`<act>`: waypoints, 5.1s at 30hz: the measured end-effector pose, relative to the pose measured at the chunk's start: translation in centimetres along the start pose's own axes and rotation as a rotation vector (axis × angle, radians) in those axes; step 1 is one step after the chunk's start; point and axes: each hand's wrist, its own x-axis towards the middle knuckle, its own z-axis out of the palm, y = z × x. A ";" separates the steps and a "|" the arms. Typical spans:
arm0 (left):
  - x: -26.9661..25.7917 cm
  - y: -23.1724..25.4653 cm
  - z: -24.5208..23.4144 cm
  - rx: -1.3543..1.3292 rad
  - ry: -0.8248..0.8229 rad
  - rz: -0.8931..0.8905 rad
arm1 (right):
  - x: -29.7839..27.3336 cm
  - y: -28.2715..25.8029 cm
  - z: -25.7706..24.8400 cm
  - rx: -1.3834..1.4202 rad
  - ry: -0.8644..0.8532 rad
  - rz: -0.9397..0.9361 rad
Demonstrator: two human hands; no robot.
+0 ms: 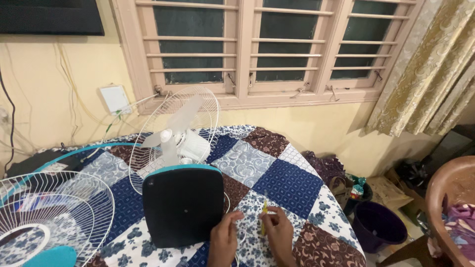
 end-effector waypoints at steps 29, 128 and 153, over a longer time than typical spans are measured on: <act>-3.8 -0.5 -10.1 -0.143 0.690 -0.280 | -0.8 -0.3 0.9 -0.359 0.101 -0.551; -13.1 -1.0 -36.5 1.000 0.576 -0.494 | -20.7 -7.4 26.3 -0.243 -0.854 -0.696; -10.6 -0.3 -31.5 0.628 0.562 -0.352 | -15.0 -8.2 19.1 -0.222 -0.662 -0.541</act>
